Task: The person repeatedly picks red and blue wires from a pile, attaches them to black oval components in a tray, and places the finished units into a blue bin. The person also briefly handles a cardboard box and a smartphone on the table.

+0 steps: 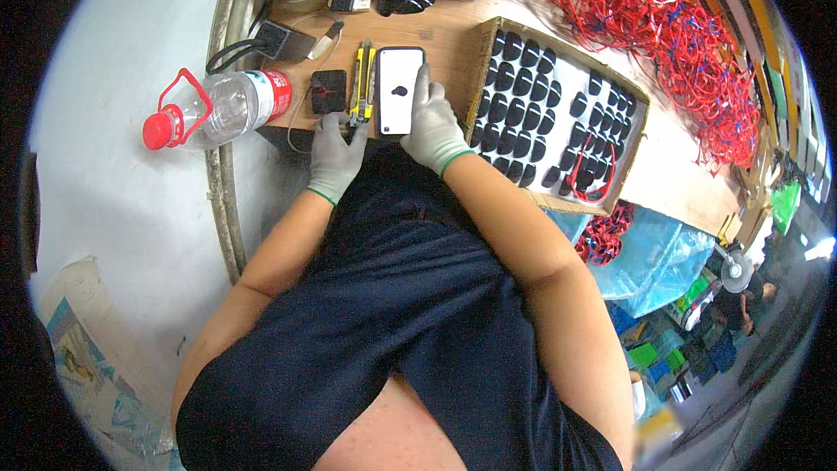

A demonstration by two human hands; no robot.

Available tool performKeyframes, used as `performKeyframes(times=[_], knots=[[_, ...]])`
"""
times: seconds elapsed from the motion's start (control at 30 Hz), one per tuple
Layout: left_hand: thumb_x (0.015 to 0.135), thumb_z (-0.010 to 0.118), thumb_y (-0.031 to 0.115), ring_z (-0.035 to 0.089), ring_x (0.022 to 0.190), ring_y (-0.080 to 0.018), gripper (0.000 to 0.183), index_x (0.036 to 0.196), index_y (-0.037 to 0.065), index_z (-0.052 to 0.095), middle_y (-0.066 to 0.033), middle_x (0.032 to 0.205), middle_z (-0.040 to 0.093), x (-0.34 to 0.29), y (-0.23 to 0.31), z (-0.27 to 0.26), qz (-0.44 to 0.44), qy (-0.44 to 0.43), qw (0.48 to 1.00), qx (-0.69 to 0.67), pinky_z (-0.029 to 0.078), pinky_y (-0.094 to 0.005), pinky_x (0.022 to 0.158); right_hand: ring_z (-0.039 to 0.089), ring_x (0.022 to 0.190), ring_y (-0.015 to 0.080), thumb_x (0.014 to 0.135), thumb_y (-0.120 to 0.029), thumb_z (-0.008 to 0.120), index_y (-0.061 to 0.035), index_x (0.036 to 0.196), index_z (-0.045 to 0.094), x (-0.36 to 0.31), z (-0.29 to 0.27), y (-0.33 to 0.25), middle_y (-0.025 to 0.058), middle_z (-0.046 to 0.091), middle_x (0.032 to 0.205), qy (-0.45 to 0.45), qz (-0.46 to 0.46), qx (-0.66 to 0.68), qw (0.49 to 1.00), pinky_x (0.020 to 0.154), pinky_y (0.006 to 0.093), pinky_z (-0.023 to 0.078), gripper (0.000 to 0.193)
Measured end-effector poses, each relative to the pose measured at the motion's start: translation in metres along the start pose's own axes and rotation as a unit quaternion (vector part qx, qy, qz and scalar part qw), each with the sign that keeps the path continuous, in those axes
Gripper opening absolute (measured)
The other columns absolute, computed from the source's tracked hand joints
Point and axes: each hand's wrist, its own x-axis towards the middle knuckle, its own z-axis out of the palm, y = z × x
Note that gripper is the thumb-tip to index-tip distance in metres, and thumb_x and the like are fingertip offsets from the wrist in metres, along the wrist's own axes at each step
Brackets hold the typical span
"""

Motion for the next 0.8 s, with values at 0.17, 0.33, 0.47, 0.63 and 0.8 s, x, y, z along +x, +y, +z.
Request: performKeyframes(times=[0.17, 0.33, 0.47, 0.63, 0.8], knots=[[0.082, 0.075, 0.019, 0.064, 0.088, -0.0355, 0.036, 0.105, -0.002, 0.055, -0.0198, 0.093, 0.061, -0.001, -0.003, -0.001, -0.001, 0.023, 0.998, -0.057, 0.051, -0.0431, 0.079, 0.047, 0.128, 0.0472, 0.070, -0.017, 0.082, 0.0130, 0.149, 0.000, 0.012, 0.001, 0.009, 0.0391, 0.037, 0.138, 0.035, -0.001, 0.108, 0.993, 0.110, 0.0419, 0.042, 0.118], [0.082, 0.074, 0.015, 0.064, 0.091, -0.0348, 0.034, 0.106, -0.002, 0.055, -0.0192, 0.094, 0.062, 0.000, -0.007, 0.004, 0.011, 0.025, 0.998, -0.048, 0.052, -0.0426, 0.079, 0.046, 0.129, 0.0452, 0.071, -0.018, 0.081, 0.0146, 0.148, 0.007, 0.012, 0.001, 0.003, 0.0375, 0.039, 0.138, 0.062, 0.025, 0.118, 0.991, 0.111, 0.0409, 0.040, 0.112], [0.082, 0.073, 0.015, 0.064, 0.091, -0.0352, 0.034, 0.105, -0.002, 0.055, -0.0199, 0.095, 0.062, 0.000, -0.007, 0.004, 0.000, 0.017, 0.999, -0.050, 0.051, -0.0434, 0.081, 0.049, 0.128, 0.0446, 0.072, -0.018, 0.080, 0.0129, 0.149, 0.008, 0.016, 0.007, 0.011, 0.0365, 0.038, 0.140, 0.067, 0.013, 0.112, 0.991, 0.109, 0.0404, 0.042, 0.110], [0.083, 0.072, 0.015, 0.062, 0.087, -0.0350, 0.029, 0.101, -0.002, 0.056, -0.0194, 0.092, 0.062, -0.011, -0.013, 0.002, 0.000, 0.018, 1.000, -0.015, 0.049, -0.0437, 0.079, 0.043, 0.133, 0.0445, 0.074, -0.017, 0.076, 0.0143, 0.149, 0.011, 0.008, -0.002, 0.015, 0.0389, 0.038, 0.140, 0.034, 0.017, 0.125, 0.991, 0.112, 0.0388, 0.038, 0.104], [0.085, 0.070, 0.018, 0.061, 0.083, -0.0373, 0.026, 0.096, -0.001, 0.057, -0.0187, 0.087, 0.061, -0.022, 0.006, -0.006, 0.018, -0.030, 0.999, -0.028, 0.048, -0.0459, 0.077, 0.047, 0.131, 0.0433, 0.077, -0.016, 0.073, 0.0146, 0.145, 0.026, -0.021, -0.026, 0.019, 0.0367, 0.042, 0.139, 0.063, -0.061, 0.159, 0.983, 0.112, 0.0415, 0.039, 0.088]])
